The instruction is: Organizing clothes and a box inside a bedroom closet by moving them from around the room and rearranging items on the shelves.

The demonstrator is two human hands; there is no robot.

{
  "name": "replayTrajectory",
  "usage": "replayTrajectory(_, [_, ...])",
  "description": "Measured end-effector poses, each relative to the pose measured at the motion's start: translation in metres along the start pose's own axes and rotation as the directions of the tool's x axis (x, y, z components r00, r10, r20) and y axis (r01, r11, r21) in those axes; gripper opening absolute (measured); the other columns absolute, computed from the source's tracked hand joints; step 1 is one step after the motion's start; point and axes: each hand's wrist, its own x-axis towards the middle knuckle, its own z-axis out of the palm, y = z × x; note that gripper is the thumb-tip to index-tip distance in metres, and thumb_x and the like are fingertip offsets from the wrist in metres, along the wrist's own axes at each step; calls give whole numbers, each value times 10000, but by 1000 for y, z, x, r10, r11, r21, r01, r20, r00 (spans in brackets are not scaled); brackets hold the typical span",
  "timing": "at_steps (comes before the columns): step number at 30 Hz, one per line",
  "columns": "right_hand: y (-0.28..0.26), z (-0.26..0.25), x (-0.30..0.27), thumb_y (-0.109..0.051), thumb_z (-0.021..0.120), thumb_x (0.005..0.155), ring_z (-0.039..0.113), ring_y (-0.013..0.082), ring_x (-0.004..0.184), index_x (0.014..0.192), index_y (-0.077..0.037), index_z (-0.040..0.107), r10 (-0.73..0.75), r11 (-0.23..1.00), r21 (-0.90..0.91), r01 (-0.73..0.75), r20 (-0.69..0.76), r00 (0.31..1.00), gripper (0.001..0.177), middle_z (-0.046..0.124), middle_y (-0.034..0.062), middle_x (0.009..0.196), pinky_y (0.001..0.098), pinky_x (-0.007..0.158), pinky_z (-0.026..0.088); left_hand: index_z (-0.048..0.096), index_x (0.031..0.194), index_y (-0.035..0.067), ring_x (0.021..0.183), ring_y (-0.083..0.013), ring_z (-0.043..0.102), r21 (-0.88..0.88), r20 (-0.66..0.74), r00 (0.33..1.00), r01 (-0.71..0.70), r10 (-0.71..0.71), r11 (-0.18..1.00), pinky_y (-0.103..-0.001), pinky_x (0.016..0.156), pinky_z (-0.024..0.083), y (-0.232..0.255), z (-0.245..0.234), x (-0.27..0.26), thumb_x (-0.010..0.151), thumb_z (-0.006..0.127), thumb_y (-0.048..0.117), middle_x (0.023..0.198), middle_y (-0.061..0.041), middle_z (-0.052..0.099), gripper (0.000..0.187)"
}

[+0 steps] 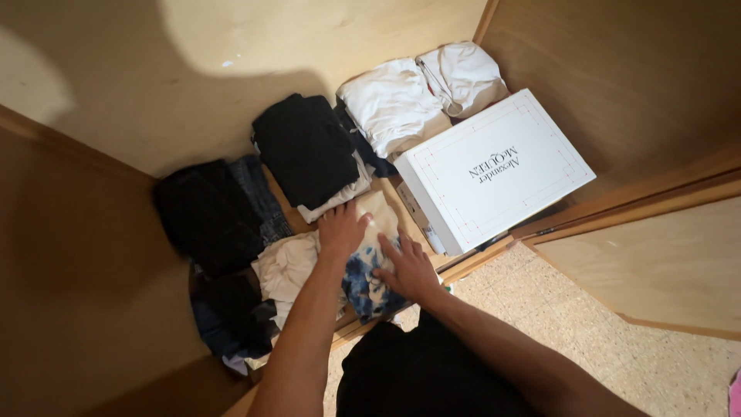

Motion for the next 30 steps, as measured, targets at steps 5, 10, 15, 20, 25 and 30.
replayTrajectory(5, [-13,-8,15,-601,674,885,297,494,1460,1595,-325,302,31,999,17,-31,10,999,848,110,232,1681,632,1113,385,604,1304,59,1227,-366,585,347,-226,971,11,72,938,-602,1031,379,19,-2,0,939,680,504,1312,-161,658,581])
replayTrajectory(10, [-2,-7,8,-509,721,881,340,532,1421,1538,-235,392,-70,998,4,70,-105,992,785,203,293,1618,637,1087,396,606,1291,54,1210,-327,605,385,-287,943,-48,169,922,-535,1090,408,46,-7,-10,795,754,447,1279,-139,650,650])
replayTrajectory(15, [32,3,-21,-337,672,955,543,464,1323,1371,-52,566,-222,970,26,240,-300,928,515,522,295,1441,534,1085,499,552,1482,70,1215,-353,612,-125,-157,972,-196,176,973,-477,1054,481,69,63,2,981,569,320,1424,-169,597,560])
replayTrajectory(20, [111,7,-51,-50,531,958,638,354,1234,1337,-39,607,-147,950,230,210,-266,953,387,633,205,1389,439,1050,537,247,1605,173,1370,-331,534,-862,506,861,507,49,-11,-490,1068,449,131,38,-8,826,416,775,1552,-112,471,999])
replayTrajectory(25, [171,-13,-78,-60,545,958,668,311,1211,1364,-88,622,288,842,490,-226,-55,956,414,677,155,1365,434,1039,540,252,1621,132,1436,-362,388,-895,423,906,422,-24,144,-517,1102,347,151,36,-2,782,485,805,1604,-134,379,1101])
replayTrajectory(30, [213,-60,-57,-498,500,1047,652,417,1191,1466,-1,413,696,315,924,-216,-71,714,656,541,344,1443,562,925,620,134,1629,66,1472,-351,380,-905,271,956,292,-111,309,-473,1206,330,170,49,9,803,669,731,1609,-201,356,1188])
